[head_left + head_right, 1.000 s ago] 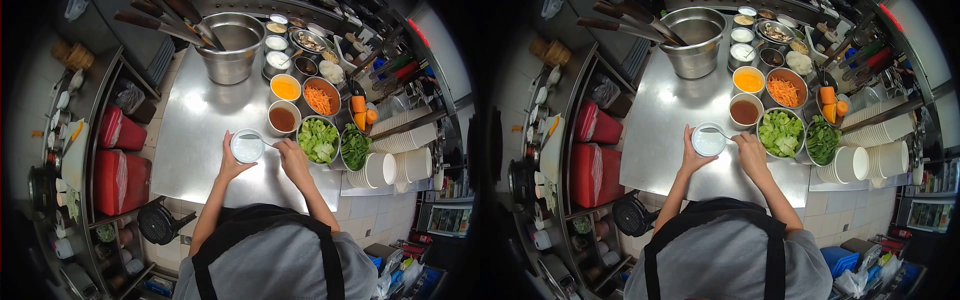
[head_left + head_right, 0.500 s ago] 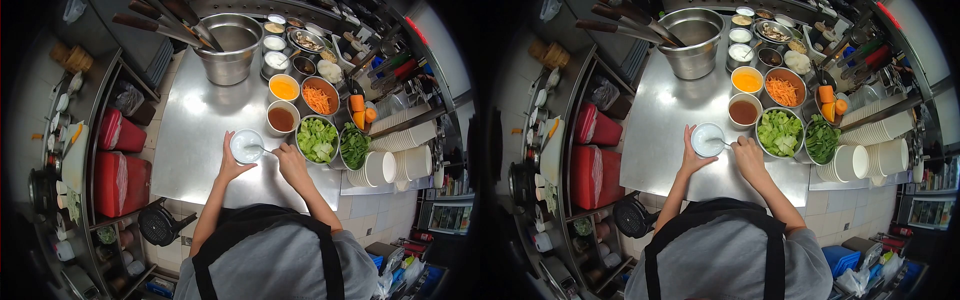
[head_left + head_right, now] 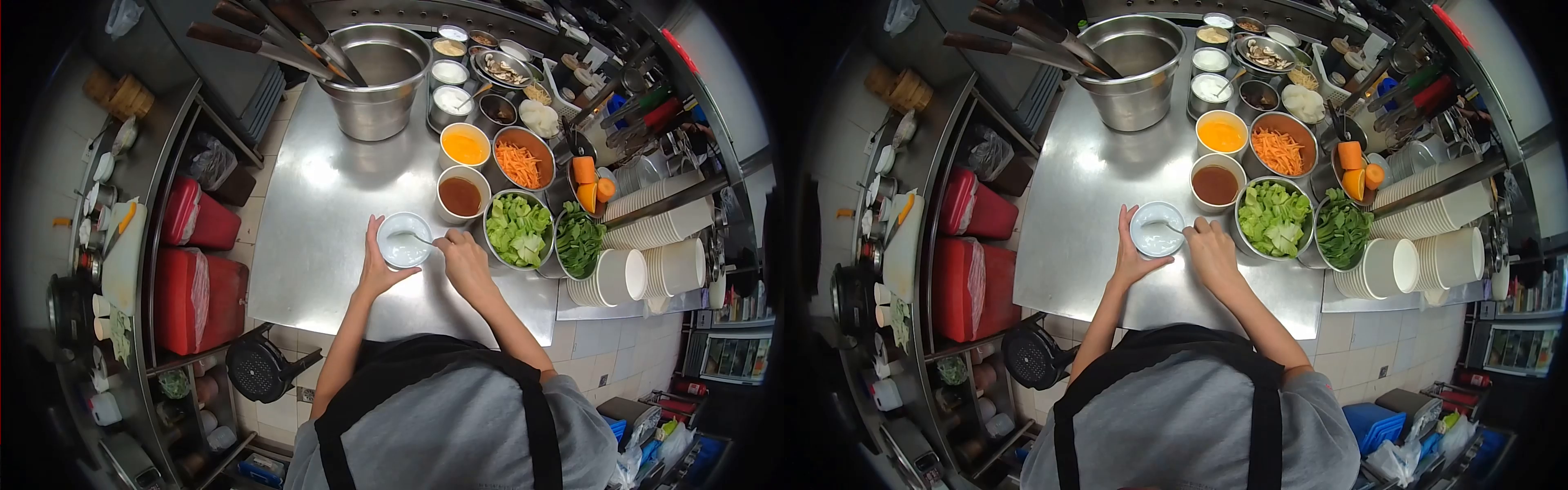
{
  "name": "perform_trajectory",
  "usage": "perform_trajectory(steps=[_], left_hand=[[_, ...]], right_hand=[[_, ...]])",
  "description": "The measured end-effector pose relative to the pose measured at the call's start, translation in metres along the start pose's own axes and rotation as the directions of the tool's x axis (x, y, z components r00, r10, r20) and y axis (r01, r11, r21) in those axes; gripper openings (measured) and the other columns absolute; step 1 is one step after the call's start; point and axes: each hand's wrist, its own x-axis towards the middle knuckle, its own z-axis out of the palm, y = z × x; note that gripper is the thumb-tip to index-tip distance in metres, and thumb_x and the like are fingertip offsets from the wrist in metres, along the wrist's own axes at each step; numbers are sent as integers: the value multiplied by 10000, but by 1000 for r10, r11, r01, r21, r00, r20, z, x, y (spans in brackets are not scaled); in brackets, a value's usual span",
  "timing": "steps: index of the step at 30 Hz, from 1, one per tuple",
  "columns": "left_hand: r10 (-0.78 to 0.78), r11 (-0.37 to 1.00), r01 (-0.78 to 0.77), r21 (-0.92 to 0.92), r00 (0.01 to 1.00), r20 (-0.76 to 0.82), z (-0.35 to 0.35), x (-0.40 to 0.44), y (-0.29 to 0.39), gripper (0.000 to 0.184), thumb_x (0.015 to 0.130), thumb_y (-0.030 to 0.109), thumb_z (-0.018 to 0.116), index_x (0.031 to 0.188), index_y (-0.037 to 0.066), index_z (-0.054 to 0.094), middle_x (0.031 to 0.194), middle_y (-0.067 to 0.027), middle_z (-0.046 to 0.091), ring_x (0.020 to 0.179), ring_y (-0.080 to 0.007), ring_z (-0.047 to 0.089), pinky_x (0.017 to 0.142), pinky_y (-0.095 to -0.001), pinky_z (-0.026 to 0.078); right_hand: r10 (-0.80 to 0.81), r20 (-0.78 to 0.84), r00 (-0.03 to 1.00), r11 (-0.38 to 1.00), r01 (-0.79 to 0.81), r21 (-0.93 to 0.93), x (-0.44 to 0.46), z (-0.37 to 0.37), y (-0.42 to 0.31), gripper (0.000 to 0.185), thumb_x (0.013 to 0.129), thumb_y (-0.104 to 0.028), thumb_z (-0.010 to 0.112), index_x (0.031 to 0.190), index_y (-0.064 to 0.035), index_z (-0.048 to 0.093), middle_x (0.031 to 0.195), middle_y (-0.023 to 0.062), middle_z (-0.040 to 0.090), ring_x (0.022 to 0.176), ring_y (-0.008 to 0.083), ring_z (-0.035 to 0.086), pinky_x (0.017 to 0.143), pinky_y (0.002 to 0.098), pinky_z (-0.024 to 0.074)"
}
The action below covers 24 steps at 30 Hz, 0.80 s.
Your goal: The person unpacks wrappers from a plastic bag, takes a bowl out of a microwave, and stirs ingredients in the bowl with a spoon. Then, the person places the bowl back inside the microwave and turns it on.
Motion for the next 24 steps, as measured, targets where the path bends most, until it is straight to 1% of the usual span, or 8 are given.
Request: perform_trajectory(steps=[3,6,9,12,15,20,23,24], left_hand=[[6,1000,-6,-14,1000,-4,0,1,1,1309,501,299,908,1429,-22,42,1434,-272,194,1335,-391,272,1085,-462,288],[6,1000,-7,-21,1000,-5,0,1,2,1314,501,295,909,1430,-21,36,1431,-272,198,1332,-391,275,1083,-466,292],[15,1000,-15,-1,1000,-4,0,1,2,1319,501,291,909,1431,-20,27,1428,-273,201,1331,-391,277,1082,-469,293],[23,1000,-23,8,1000,-3,0,1,1,1321,503,291,909,1432,-20,23,1426,-273,204,1329,-392,280,1081,-471,295],[16,1000,-16,-5,1000,-2,0,1,2,1319,504,292,909,1432,-19,24,1424,-273,209,1327,-393,281,1080,-469,296],[20,1000,-20,-1,1000,-3,0,1,1,1319,505,289,908,1433,-17,22,1421,-271,217,1324,-394,286,1080,-464,298],[22,999,-21,50,1000,-16,1,1,2,1371,474,255,918,1446,31,-23,1416,-236,273,1289,-361,357,1073,-436,323],[18,999,-18,48,1000,-12,1,1,2,1370,474,253,918,1446,32,-23,1417,-235,271,1291,-360,355,1074,-435,321]], right_hand=[[0,-52,999,1000,-1,-23,3,1,5,160,729,-13,554,859,-30,647,861,107,570,830,284,579,675,370,512],[16,-43,999,998,-18,-52,1,-3,10,159,734,-17,550,856,-36,651,858,102,569,830,278,579,670,371,510],[80,23,996,996,-79,-49,-4,-10,10,274,728,43,519,912,-73,686,858,78,585,808,271,566,698,384,492],[47,58,997,998,-46,-34,-11,-15,9,276,727,44,518,907,-75,689,852,77,589,804,269,568,696,381,493],[3,85,996,999,0,-34,-15,-19,5,162,743,-22,544,841,-60,666,850,94,576,827,273,579,673,371,510],[-8,74,997,1000,7,7,-10,-9,0,171,742,-22,549,864,-52,666,871,100,576,829,274,581,675,371,514],[-7,32,999,1000,7,5,-2,-2,1,163,742,-23,551,862,-48,659,874,102,575,828,276,581,676,371,517],[-8,15,1000,1000,8,4,0,0,2,159,742,-23,551,859,-46,656,874,103,574,828,276,581,676,371,518]])
